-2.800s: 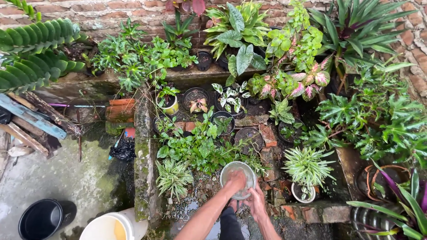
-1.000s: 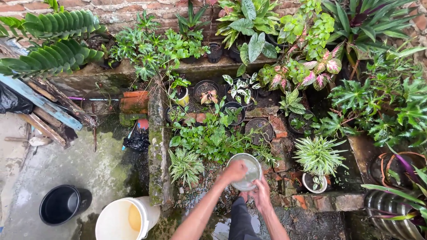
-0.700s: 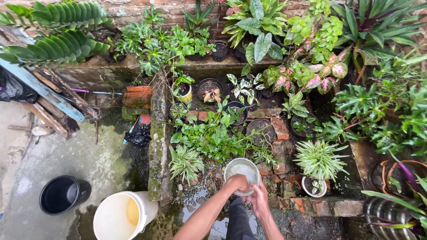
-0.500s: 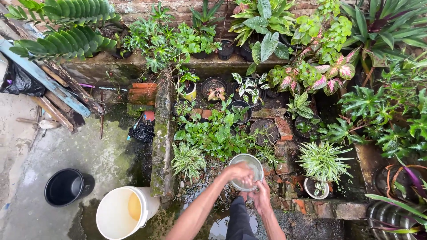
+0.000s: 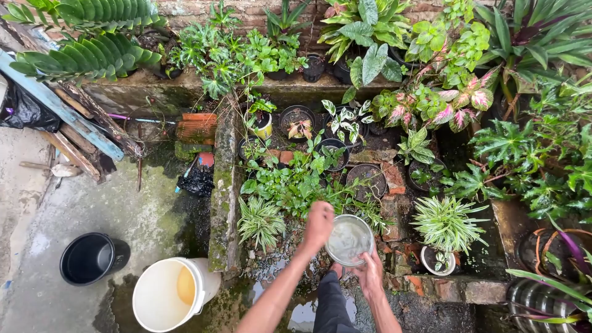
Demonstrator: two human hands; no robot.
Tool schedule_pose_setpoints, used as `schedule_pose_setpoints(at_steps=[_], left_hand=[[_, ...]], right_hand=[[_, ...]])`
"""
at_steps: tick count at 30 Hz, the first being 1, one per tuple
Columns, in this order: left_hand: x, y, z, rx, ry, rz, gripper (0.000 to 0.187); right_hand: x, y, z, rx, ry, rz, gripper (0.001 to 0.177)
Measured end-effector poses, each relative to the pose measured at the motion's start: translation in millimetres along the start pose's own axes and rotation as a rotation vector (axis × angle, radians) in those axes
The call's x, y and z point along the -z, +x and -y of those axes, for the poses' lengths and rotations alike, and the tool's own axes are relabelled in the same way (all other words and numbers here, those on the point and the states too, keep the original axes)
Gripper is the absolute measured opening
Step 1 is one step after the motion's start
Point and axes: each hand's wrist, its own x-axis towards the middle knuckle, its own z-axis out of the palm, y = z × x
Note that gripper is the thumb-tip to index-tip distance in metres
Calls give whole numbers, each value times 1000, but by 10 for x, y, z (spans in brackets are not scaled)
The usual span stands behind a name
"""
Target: Watering several potted plants by scooping water from a bucket with a small bowl and pouring it over them.
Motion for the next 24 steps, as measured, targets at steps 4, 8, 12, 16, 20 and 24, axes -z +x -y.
schedule_pose_setpoints(at_steps=[4,8,12,16,20,24], left_hand=[[-571,-300,63,-99,132,494,23],[-936,-335,218,140,541,751,58],[-1035,-134,410,177,584,857,11],[-379,-88,-40,267,-54,741,10],[-142,329,313,60,-236,94,41],[462,223,453,-45,-146,-147,52]], right_hand=[[178,20,-127,8,25,-37,69],[245,-7,-162,16,-5,-32,74],[84,-168,34,-19,1,-36,60],[-24,-113,23,-9,-52,-24,67],[-118,101,-111,-12,-24,10,78],[-370,207,-158,15,-57,90,63]])
